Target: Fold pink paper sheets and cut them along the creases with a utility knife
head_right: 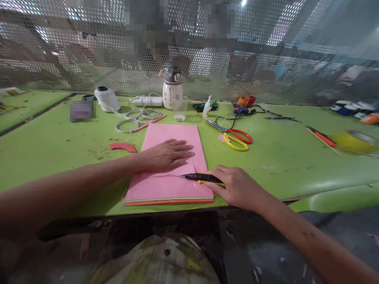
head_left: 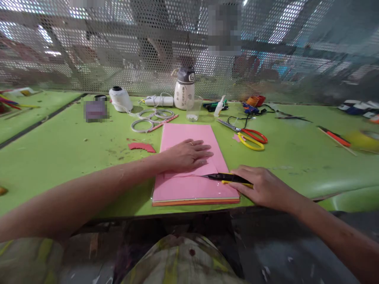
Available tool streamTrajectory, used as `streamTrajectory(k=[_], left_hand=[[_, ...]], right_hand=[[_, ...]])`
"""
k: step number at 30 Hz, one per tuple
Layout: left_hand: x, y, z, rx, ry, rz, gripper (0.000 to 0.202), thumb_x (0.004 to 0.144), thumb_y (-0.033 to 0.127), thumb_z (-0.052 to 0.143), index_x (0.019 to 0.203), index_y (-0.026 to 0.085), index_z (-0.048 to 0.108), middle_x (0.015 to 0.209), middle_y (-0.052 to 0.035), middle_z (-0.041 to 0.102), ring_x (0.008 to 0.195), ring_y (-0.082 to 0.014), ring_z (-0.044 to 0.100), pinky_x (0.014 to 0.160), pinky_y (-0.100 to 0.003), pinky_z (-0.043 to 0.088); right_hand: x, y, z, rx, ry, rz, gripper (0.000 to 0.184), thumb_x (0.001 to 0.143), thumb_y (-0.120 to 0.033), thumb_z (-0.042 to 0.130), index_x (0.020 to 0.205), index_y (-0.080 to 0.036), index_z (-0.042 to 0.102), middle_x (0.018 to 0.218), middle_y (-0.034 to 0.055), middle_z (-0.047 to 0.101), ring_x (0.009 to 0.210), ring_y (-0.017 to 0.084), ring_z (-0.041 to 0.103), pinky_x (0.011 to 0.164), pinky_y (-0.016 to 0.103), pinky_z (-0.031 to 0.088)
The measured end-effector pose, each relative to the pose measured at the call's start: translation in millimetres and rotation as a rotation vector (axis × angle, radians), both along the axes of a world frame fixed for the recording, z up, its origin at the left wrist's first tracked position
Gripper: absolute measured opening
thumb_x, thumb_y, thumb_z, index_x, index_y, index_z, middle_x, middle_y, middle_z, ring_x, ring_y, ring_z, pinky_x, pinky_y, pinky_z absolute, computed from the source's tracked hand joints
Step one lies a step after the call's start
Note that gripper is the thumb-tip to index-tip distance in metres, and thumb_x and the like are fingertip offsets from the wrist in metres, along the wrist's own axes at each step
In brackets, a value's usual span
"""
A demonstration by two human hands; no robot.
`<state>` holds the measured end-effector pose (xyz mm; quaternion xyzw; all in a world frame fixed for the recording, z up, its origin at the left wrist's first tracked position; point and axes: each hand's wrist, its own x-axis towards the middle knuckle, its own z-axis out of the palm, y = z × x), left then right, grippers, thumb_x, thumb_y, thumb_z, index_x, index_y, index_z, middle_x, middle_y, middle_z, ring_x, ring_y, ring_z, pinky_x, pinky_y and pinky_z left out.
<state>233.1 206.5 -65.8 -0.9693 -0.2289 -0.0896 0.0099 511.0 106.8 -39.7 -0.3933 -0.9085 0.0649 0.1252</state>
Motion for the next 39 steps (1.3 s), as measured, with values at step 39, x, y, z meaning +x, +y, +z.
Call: streamTrajectory(k=[39], left_hand=[[0, 0, -0.4, 0.017, 0.014, 0.013, 0.052, 0.107, 0.046, 0.026, 0.149, 0.024, 0.047, 0.159, -0.0015, 0.04, 0.148, -0.0274, 0.034, 0.117, -0.043, 0.028]], right_hand=[[-11, 1, 9.1, -0.08, -0.103, -0.047, 0.028, 0.101, -0.039, 0.052, 0.103, -0.016, 0.067, 0.086, 0.0083, 0.072, 0.078, 0.025, 0.071, 0.067, 0.033, 0.047]])
